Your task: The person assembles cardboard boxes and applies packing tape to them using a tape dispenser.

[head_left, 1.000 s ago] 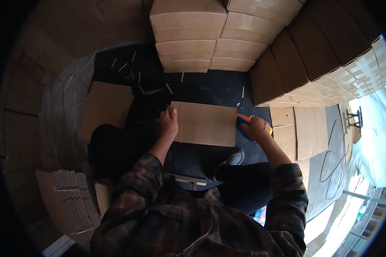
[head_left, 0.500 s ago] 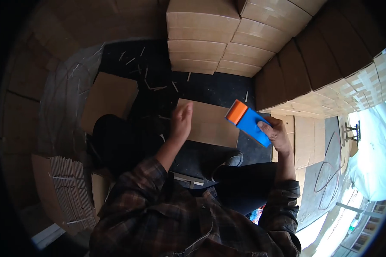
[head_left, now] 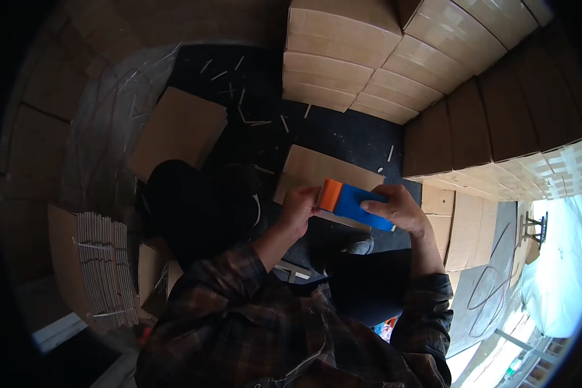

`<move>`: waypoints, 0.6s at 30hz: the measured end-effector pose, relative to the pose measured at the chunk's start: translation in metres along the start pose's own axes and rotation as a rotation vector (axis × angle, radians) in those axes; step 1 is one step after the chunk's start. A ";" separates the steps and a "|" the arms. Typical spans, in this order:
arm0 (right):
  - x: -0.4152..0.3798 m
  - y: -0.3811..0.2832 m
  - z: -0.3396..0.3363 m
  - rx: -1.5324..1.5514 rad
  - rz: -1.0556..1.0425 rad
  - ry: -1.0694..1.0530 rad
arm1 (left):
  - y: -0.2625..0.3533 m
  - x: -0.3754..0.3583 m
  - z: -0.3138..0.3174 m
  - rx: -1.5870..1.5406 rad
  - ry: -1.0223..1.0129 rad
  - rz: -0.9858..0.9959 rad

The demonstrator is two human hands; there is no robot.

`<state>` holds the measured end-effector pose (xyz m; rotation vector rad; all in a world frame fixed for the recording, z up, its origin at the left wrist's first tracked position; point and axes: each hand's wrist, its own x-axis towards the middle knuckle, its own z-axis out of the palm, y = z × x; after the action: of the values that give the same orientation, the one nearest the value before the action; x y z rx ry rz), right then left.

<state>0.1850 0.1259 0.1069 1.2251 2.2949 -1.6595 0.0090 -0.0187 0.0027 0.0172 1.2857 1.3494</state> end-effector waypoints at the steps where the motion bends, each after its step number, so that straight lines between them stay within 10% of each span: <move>1: 0.004 -0.005 0.003 -0.055 0.011 -0.011 | -0.002 0.004 -0.005 -0.004 0.006 -0.004; 18: 0.045 -0.043 0.016 -0.434 0.205 -0.029 | 0.042 0.068 -0.105 0.390 0.562 0.344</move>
<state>0.1214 0.1330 0.1127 1.2661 2.2546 -1.0329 -0.1093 -0.0242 -0.0550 0.1426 2.0855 1.4215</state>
